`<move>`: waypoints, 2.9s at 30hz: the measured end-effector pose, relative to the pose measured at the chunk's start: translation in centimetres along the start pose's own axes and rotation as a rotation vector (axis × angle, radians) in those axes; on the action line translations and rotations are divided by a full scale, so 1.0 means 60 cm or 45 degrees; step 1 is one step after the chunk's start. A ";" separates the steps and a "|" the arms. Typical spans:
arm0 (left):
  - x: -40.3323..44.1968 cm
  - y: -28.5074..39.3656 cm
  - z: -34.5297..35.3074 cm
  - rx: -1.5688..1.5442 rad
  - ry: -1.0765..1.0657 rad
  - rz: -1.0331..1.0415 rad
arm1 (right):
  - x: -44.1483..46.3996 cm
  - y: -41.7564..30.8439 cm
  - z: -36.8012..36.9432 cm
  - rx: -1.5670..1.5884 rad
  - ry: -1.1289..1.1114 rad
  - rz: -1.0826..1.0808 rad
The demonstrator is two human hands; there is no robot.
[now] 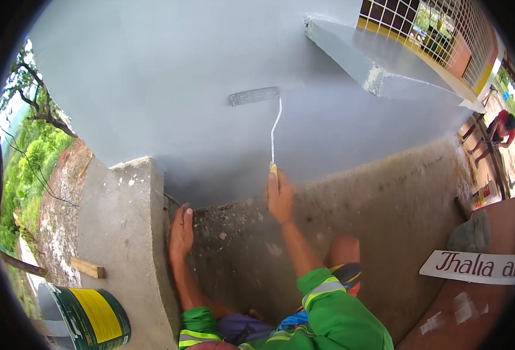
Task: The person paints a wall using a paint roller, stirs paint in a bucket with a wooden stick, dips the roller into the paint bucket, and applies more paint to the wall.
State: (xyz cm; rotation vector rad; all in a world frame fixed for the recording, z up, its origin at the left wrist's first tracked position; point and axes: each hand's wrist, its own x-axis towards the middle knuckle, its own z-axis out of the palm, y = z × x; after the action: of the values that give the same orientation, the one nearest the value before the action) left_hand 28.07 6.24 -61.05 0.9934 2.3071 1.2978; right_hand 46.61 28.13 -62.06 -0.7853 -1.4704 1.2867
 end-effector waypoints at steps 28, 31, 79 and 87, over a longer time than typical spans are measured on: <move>-0.017 0.036 0.005 0.164 -0.020 -0.093 | -0.204 0.344 -0.065 -0.435 0.031 0.328; -0.022 0.055 0.010 0.192 0.005 -0.183 | -0.232 0.390 -0.079 -0.551 -0.002 0.443; -0.004 0.024 -0.010 0.114 -0.011 -0.312 | -0.286 0.242 0.182 -0.335 -0.070 0.302; -0.007 0.017 -0.012 0.221 -0.189 -0.497 | -0.259 0.192 0.206 -0.299 -0.095 0.176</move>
State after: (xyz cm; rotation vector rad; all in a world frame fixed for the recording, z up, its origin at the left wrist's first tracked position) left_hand 28.38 5.88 -59.81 0.6174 2.3717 0.8535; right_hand 38.04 12.43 -76.52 -1.0175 -1.6721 1.2709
